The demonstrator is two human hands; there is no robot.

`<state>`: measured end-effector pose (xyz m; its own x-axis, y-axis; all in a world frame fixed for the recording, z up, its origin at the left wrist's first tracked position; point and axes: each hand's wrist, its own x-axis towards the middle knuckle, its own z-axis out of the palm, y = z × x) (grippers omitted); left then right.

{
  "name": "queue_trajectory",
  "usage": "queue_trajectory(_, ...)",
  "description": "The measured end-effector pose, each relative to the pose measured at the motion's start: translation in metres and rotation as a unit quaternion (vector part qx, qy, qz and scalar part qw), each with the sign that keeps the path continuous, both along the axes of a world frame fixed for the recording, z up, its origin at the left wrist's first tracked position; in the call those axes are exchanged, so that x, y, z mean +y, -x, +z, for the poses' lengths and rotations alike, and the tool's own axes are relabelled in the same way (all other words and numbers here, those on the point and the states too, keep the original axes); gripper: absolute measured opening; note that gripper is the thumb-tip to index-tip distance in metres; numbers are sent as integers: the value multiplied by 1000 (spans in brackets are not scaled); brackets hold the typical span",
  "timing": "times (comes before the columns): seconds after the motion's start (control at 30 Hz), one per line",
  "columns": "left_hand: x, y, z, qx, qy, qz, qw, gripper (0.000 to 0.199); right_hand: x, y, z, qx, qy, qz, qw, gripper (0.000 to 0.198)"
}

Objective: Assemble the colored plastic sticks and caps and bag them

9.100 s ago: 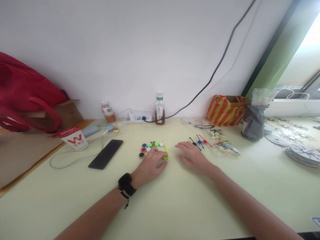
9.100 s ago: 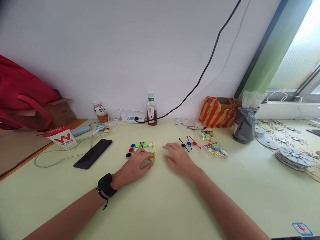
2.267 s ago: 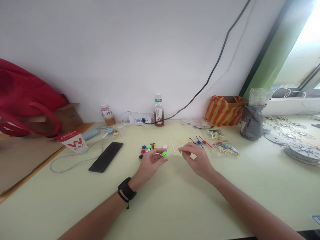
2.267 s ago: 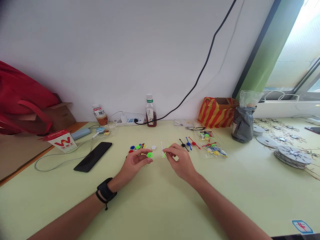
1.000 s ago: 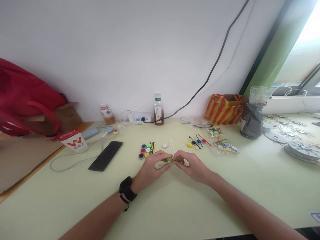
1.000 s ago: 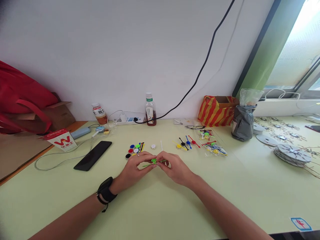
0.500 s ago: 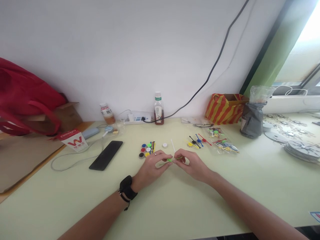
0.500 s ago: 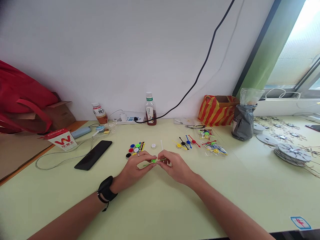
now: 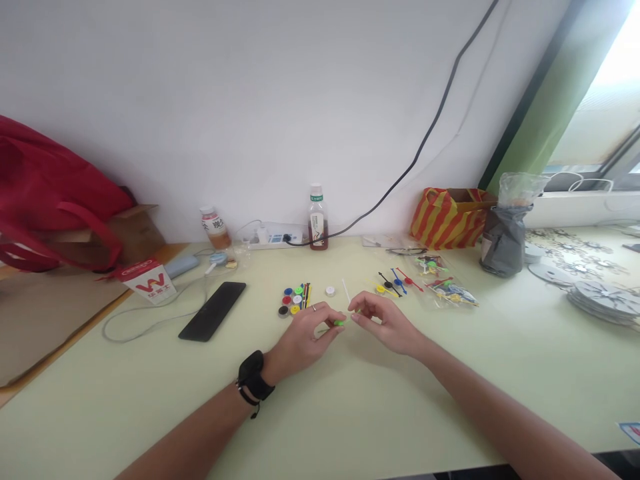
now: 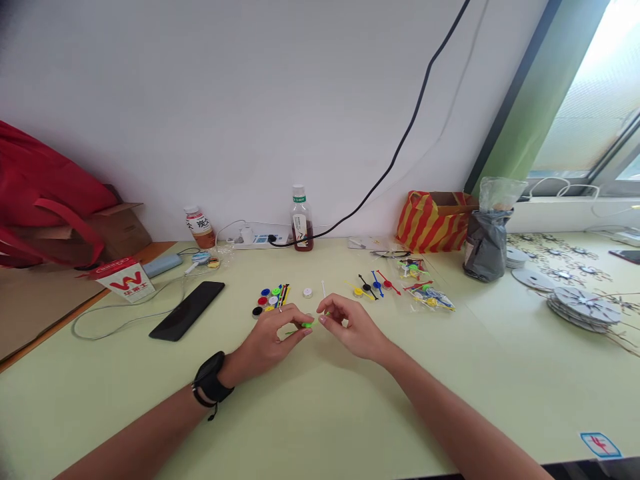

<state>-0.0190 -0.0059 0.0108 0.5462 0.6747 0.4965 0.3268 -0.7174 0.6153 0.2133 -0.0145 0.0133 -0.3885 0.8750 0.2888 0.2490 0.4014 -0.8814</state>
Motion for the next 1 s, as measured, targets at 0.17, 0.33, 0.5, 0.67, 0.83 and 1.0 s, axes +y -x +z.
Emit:
queue_trajectory(0.17,0,-1,-1,-8,10,-1,1000,12,2,1,-4,42,35,8,998,28)
queue_trajectory(0.33,-3,-1,1,-29,34,-14,999,22,4,1,-3,61,46,1,997,33)
queue_trajectory(0.5,-7,-5,4,-42,135,-37,989,24,5,2,-5,82,53,-8,995,33)
queue_trajectory(0.67,-1,-6,-4,-83,192,-24,977,27,4,2,-11,63,-22,-63,996,45)
queue_trajectory(0.83,7,-5,-13,-132,236,3,963,26,0,-4,-7,-21,-151,-101,983,25)
queue_trajectory(1.0,9,-4,-11,-176,287,3,942,30,-4,-2,-8,-45,-127,-65,989,34)
